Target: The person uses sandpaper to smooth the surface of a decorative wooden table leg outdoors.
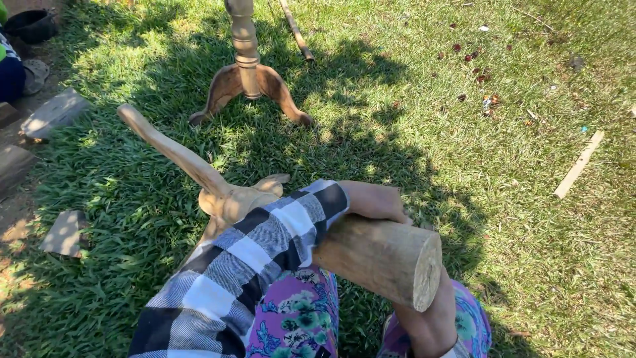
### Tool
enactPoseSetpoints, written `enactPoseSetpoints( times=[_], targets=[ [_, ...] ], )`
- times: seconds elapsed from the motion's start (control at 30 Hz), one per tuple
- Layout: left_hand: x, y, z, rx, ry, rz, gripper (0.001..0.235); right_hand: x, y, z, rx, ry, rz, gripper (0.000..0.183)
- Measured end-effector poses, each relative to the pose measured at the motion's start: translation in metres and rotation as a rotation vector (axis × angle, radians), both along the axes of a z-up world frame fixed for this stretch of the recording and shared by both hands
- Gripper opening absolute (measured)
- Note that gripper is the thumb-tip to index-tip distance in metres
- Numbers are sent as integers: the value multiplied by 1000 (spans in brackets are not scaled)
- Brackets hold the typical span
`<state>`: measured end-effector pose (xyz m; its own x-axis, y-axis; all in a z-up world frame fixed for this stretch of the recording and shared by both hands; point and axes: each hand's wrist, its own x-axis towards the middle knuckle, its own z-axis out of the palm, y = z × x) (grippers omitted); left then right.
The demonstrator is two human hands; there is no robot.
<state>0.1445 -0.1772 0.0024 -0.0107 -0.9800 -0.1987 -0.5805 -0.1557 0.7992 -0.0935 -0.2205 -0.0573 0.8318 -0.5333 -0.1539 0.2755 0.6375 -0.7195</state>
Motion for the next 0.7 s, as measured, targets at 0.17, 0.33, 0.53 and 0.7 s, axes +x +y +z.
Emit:
enactPoseSetpoints(
  times=[0.17,0.33,0.53,0.7],
  targets=[
    [46,2,-59,84,-265,-205,41,-7,-16,-38,140,-67,60,40],
    [-11,-13,5,86,-37,-77,47,-1,-5,-21,70,11,1,39],
    [28,-5,-47,127,-9,-91,45,-4,-5,-16,-249,148,-48,38],
    [32,17,-26,147,-203,-120,46,-7,-12,-32,-583,199,-32,41]
  ],
)
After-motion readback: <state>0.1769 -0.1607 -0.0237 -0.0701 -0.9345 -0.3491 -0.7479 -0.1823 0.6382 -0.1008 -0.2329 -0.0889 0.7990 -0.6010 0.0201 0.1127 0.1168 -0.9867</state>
